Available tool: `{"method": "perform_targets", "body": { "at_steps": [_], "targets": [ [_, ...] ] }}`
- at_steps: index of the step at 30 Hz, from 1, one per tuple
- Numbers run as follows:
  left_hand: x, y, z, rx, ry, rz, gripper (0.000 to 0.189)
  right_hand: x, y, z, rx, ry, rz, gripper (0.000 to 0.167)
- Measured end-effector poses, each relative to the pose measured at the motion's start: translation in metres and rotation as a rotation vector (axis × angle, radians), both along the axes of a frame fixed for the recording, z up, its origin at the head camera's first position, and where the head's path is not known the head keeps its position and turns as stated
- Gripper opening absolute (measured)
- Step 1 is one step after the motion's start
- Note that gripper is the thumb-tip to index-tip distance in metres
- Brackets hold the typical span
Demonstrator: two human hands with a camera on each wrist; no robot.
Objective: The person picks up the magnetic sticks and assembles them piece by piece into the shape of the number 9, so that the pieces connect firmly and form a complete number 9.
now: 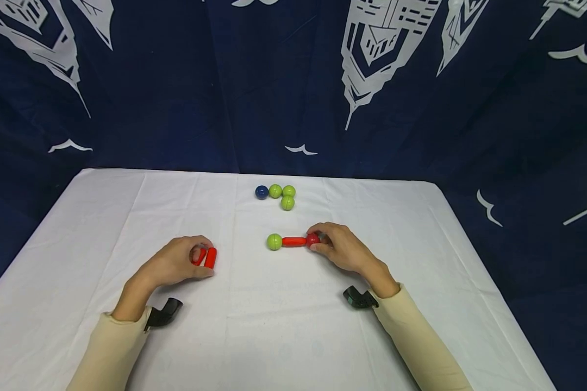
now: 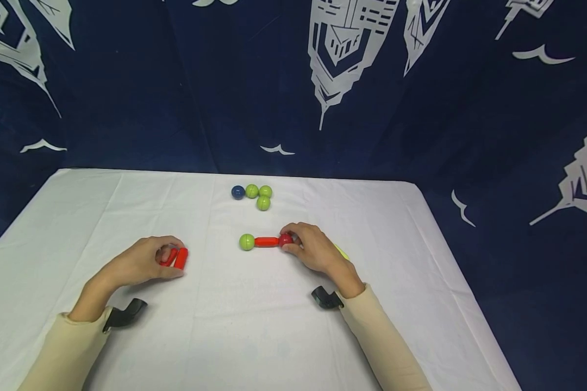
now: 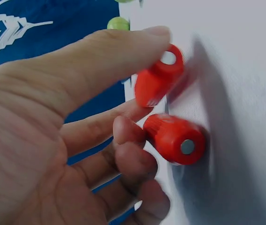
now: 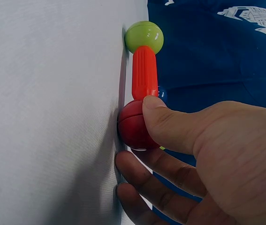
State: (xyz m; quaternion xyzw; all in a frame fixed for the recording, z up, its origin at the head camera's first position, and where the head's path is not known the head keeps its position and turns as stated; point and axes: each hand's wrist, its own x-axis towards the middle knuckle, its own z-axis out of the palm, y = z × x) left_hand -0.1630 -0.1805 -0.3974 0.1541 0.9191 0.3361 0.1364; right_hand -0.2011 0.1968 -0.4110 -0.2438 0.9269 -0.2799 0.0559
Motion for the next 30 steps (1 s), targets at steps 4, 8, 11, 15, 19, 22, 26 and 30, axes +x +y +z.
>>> {"method": "perform_targets", "body": {
  "at_steps": [4,8,11,15,19,22,26,30],
  "targets": [
    [-0.001,0.002,-0.001,0.031,0.038,0.006,0.048,0.0,0.0,0.0,0.004,-0.011,-0.01,0.031],
    [-0.001,0.006,0.0,0.075,0.043,0.001,0.046,0.001,0.0,0.0,-0.003,-0.005,-0.007,0.031],
    [0.0,0.01,0.0,0.092,0.033,-0.01,0.046,0.001,0.0,-0.001,-0.01,0.001,-0.002,0.031],
    [0.001,0.017,-0.002,0.109,-0.004,-0.039,0.046,0.002,0.001,-0.001,-0.017,0.0,0.002,0.03],
    [0.002,0.027,-0.006,0.144,-0.028,-0.081,0.046,0.002,0.0,-0.002,-0.012,-0.003,-0.002,0.03],
    [0.003,0.035,-0.011,0.191,-0.031,-0.106,0.047,0.002,0.001,-0.002,-0.006,-0.001,-0.003,0.031],
    [0.005,0.044,-0.018,0.26,-0.056,-0.099,0.049,0.001,0.001,-0.002,-0.004,0.008,0.0,0.031],
    [0.006,0.054,-0.022,0.343,-0.136,-0.055,0.05,0.0,0.001,-0.001,-0.009,0.01,0.003,0.031]
  ]
}}
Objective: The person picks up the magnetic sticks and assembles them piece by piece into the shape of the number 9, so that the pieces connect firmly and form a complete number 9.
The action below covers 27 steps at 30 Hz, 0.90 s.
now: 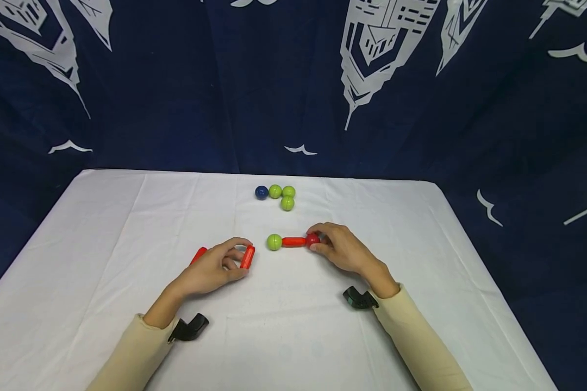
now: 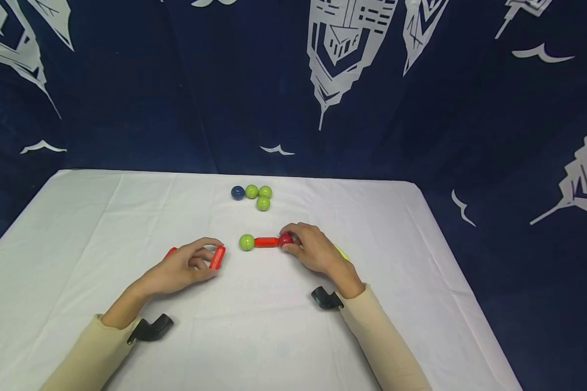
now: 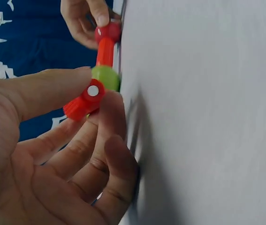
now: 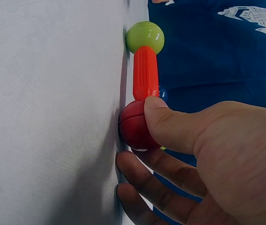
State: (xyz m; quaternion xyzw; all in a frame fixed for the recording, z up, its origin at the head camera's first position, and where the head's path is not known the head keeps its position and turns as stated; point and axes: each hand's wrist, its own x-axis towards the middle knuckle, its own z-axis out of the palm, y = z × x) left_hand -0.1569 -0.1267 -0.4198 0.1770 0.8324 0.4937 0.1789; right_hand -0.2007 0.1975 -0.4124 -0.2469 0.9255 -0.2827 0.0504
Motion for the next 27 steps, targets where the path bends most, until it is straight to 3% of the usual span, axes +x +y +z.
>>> {"method": "perform_targets", "body": {
  "at_steps": [5,9,13,19,27],
  "targets": [
    [0.001,0.01,-0.004,0.105,-0.109,0.035,0.054,-0.001,-0.001,0.0,0.009,-0.016,-0.003,0.03],
    [0.002,0.018,-0.005,0.13,-0.134,0.033,0.059,-0.002,-0.001,0.001,0.015,-0.008,-0.002,0.03],
    [0.003,0.026,-0.007,0.122,-0.128,0.002,0.059,-0.002,0.0,0.001,0.019,-0.007,-0.005,0.03],
    [0.001,0.036,-0.009,0.171,-0.126,-0.051,0.04,-0.002,0.002,0.002,0.03,-0.006,-0.017,0.03],
    [-0.003,0.044,-0.006,0.129,-0.078,-0.059,0.036,-0.001,-0.001,0.001,0.015,-0.007,-0.014,0.029]
  ]
}}
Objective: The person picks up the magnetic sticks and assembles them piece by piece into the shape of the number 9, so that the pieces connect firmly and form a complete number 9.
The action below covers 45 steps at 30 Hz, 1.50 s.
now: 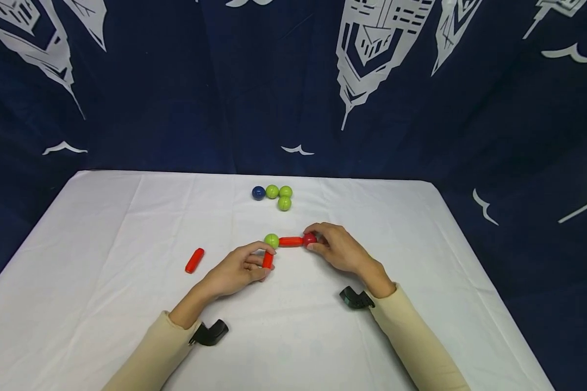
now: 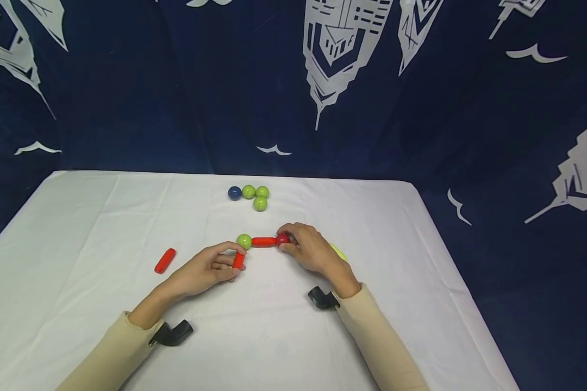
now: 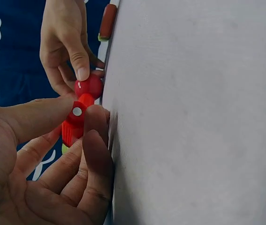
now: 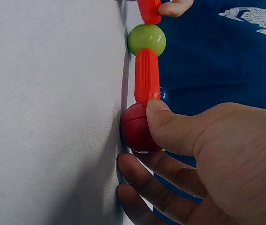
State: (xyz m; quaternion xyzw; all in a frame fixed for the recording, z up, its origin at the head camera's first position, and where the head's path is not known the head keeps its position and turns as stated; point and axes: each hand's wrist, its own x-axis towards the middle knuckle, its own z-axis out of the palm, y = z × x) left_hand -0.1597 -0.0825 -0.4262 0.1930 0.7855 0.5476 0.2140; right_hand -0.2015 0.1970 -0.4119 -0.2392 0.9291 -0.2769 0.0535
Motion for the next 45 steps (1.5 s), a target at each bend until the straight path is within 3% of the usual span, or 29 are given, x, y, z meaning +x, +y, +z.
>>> {"method": "perform_targets", "body": {
  "at_steps": [8,16,24,31,40,45],
  "targets": [
    [-0.002,0.002,0.0,-0.024,0.016,0.016,0.033,0.001,-0.003,-0.001,0.012,-0.003,-0.013,0.03],
    [-0.009,0.0,-0.003,0.035,-0.062,-0.055,0.03,0.002,-0.002,-0.001,0.022,0.003,-0.014,0.03],
    [-0.012,-0.001,-0.008,0.03,-0.044,-0.071,0.037,0.001,-0.005,-0.004,0.022,0.041,0.002,0.03],
    [-0.016,-0.003,-0.012,0.036,-0.054,-0.102,0.035,-0.002,-0.004,-0.001,0.024,0.023,0.009,0.033],
    [-0.018,-0.007,-0.011,0.044,-0.098,-0.105,0.037,-0.019,-0.011,0.009,-0.031,0.078,0.039,0.033],
    [-0.019,-0.008,-0.011,0.062,-0.112,-0.116,0.038,-0.037,-0.022,0.011,-0.024,0.053,0.034,0.038]
  ]
}}
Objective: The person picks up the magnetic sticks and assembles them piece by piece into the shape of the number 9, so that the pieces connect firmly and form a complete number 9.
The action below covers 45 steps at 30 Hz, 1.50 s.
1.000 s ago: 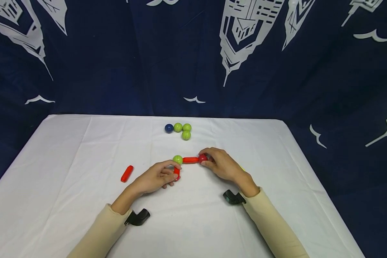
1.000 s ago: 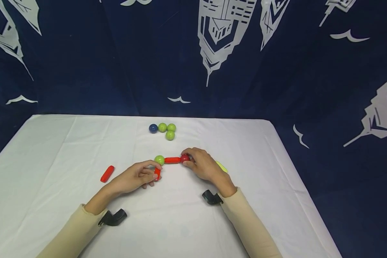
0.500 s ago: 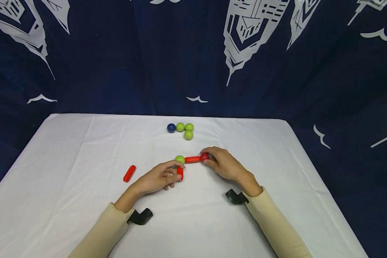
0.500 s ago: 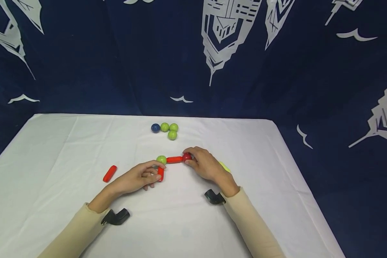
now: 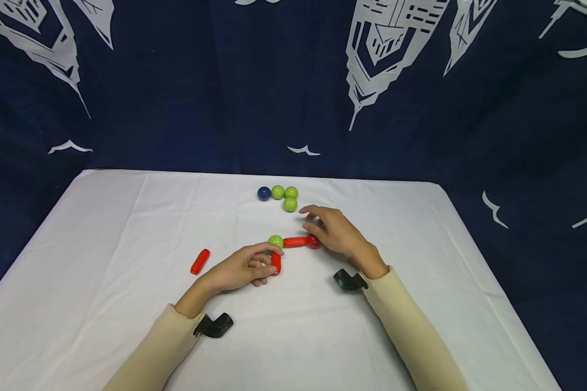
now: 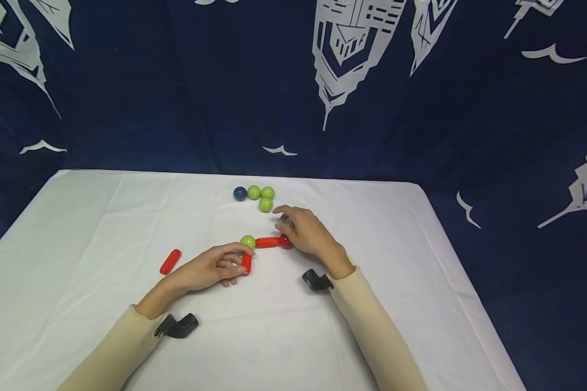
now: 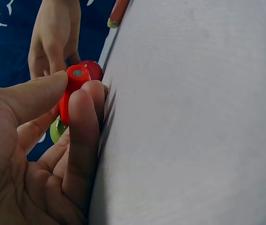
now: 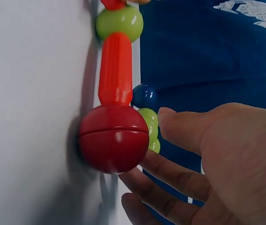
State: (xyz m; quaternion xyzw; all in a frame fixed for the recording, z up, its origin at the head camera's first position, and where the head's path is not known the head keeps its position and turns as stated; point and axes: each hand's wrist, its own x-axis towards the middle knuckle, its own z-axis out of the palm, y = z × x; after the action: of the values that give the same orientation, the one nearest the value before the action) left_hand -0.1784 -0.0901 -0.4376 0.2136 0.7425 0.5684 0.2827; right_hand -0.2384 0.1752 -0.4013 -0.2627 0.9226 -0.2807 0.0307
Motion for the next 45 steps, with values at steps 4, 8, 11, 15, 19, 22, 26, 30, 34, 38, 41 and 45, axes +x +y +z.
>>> {"method": "perform_targets", "body": {
  "at_steps": [4,8,11,15,19,22,26,30,34,38,41,45],
  "targets": [
    [0.001,-0.002,-0.002,0.004,-0.008,-0.003,0.038,-0.015,-0.008,-0.002,0.038,-0.043,-0.025,0.043],
    [0.001,-0.005,-0.005,-0.002,-0.017,-0.006,0.038,-0.028,-0.014,-0.004,0.078,-0.112,-0.024,0.046],
    [0.0,-0.006,-0.005,0.01,-0.021,-0.015,0.038,-0.035,-0.016,-0.002,0.086,-0.142,-0.004,0.046],
    [-0.001,-0.006,-0.003,0.024,-0.018,-0.017,0.038,-0.042,-0.018,0.002,0.078,-0.171,0.024,0.046],
    [-0.003,-0.007,-0.003,0.03,-0.013,-0.016,0.038,-0.048,-0.022,0.004,0.074,-0.207,0.031,0.045],
    [-0.003,-0.007,-0.002,0.033,-0.013,-0.014,0.038,-0.051,-0.024,0.004,0.075,-0.204,0.044,0.045],
    [-0.004,-0.005,-0.001,0.032,-0.013,-0.015,0.038,-0.052,-0.024,0.002,0.082,-0.194,0.046,0.042],
    [-0.004,-0.003,-0.002,0.035,-0.015,-0.022,0.038,-0.053,-0.02,0.0,0.098,-0.206,0.038,0.037],
    [-0.006,-0.002,-0.004,0.04,-0.015,-0.022,0.037,-0.052,-0.019,-0.001,0.107,-0.196,0.045,0.033],
    [-0.005,-0.002,-0.004,0.046,-0.012,-0.013,0.036,-0.05,-0.018,-0.001,0.104,-0.171,0.054,0.031],
    [-0.005,-0.002,-0.003,0.053,-0.015,-0.006,0.037,-0.048,-0.018,0.0,0.087,-0.147,0.069,0.032],
    [-0.004,-0.002,-0.002,0.059,-0.017,0.001,0.039,-0.044,-0.016,0.0,0.051,-0.107,0.09,0.034]
  ]
}}
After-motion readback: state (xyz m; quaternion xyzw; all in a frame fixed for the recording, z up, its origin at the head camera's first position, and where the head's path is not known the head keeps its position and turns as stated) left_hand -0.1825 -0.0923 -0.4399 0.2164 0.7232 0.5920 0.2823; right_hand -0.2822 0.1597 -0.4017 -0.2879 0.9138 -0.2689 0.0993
